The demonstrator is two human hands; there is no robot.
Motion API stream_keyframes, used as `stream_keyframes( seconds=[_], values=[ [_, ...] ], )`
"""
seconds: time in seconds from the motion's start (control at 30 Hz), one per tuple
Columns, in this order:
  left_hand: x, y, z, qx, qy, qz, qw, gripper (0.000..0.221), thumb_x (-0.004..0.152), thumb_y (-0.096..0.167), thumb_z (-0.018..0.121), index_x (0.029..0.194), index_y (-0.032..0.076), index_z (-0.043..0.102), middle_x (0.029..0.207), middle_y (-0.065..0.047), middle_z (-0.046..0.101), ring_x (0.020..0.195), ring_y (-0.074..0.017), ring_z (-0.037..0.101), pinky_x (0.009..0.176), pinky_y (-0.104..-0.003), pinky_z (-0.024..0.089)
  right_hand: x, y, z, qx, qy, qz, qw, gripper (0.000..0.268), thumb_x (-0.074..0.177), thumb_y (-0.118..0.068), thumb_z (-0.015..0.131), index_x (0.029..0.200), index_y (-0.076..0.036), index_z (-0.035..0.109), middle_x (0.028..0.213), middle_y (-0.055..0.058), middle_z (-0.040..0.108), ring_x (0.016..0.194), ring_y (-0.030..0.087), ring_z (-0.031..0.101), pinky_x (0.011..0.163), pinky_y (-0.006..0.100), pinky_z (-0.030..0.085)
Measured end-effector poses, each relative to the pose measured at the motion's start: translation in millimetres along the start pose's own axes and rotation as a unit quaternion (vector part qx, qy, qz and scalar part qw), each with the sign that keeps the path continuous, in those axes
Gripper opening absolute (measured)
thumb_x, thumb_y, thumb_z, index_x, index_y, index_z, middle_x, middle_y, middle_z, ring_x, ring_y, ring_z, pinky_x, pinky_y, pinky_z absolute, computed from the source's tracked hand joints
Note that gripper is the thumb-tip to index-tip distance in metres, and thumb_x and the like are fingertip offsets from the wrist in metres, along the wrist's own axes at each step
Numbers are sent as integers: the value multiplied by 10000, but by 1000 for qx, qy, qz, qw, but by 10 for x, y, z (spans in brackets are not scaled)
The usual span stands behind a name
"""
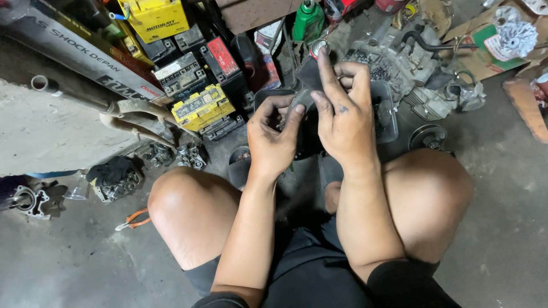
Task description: The person is holding and rotating a small metal motorcycle part, likely a brake pad, to inspect its condition after cleaning.
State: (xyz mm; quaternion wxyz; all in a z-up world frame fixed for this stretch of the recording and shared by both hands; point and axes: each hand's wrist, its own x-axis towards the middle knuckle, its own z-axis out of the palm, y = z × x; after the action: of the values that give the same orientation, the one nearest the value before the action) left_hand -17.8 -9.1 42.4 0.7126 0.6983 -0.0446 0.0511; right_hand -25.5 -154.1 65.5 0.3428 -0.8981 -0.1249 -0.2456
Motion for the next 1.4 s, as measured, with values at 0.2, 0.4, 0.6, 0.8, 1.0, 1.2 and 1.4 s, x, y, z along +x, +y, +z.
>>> stream_keyframes(
  seconds=[0.2, 0.4, 0.6, 0.8, 1.0, 1.2, 1.4],
  values=[
    [52, -83, -24, -10, 3, 11, 1000, 91, 985, 136, 691, 1053, 75, 692, 935, -2, 704, 824, -72, 600, 780, -236, 514, 0, 86, 43, 19, -11, -12, 1000, 503, 1105, 12, 614, 1565, -105, 449, 1243, 166, 437, 1138, 313, 529, 1078, 399, 480],
    [101, -94, 23, -2, 33, 8, 999, 89, 981, 168, 690, 1031, 95, 686, 959, 2, 714, 854, -71, 601, 807, -239, 503, 10, 132, 29, -1, -11, -4, 1000, 522, 1117, -17, 622, 1585, -130, 421, 1257, 174, 447, 1171, 330, 524, 1094, 411, 474],
    [86, -67, 105, -29, -26, 5, 999, 82, 990, 115, 681, 1060, 73, 679, 952, -4, 698, 854, -74, 589, 817, -244, 505, 33, 85, 1, -10, 17, 1, 1000, 534, 1128, 12, 591, 1601, -140, 396, 1275, 190, 448, 1156, 332, 538, 1091, 409, 492],
    [103, -73, 118, 25, 11, 41, 999, 44, 986, 127, 677, 1014, 95, 666, 969, -5, 703, 908, -97, 613, 860, -264, 499, 3, 156, -83, 0, -19, 18, 1000, 509, 1081, 9, 599, 1559, -80, 449, 1256, 192, 441, 1193, 351, 524, 1112, 422, 448],
    [2, 20, 210, 2, -11, 26, 1000, 78, 1011, 159, 640, 1039, 86, 647, 961, -18, 678, 903, -115, 614, 844, -272, 515, -28, 140, -183, 7, -15, 21, 1000, 559, 1090, 52, 621, 1583, -119, 421, 1263, 168, 438, 1187, 329, 518, 1151, 397, 443],
    [-77, 85, 295, 13, -11, 30, 999, 45, 1002, 114, 651, 1038, 88, 648, 942, -4, 661, 871, -87, 580, 818, -252, 501, -35, 96, -283, 17, -9, 34, 999, 541, 1101, 40, 605, 1583, -136, 433, 1249, 158, 417, 1149, 317, 504, 1136, 385, 443],
    [-69, 144, 242, 42, 17, 48, 998, 80, 1011, 161, 642, 1046, 89, 653, 973, -14, 683, 918, -101, 601, 868, -257, 485, -69, 107, -390, 31, -42, 25, 998, 479, 1090, 16, 570, 1548, -98, 484, 1240, 180, 429, 1174, 338, 519, 1124, 428, 449]
  ],
)
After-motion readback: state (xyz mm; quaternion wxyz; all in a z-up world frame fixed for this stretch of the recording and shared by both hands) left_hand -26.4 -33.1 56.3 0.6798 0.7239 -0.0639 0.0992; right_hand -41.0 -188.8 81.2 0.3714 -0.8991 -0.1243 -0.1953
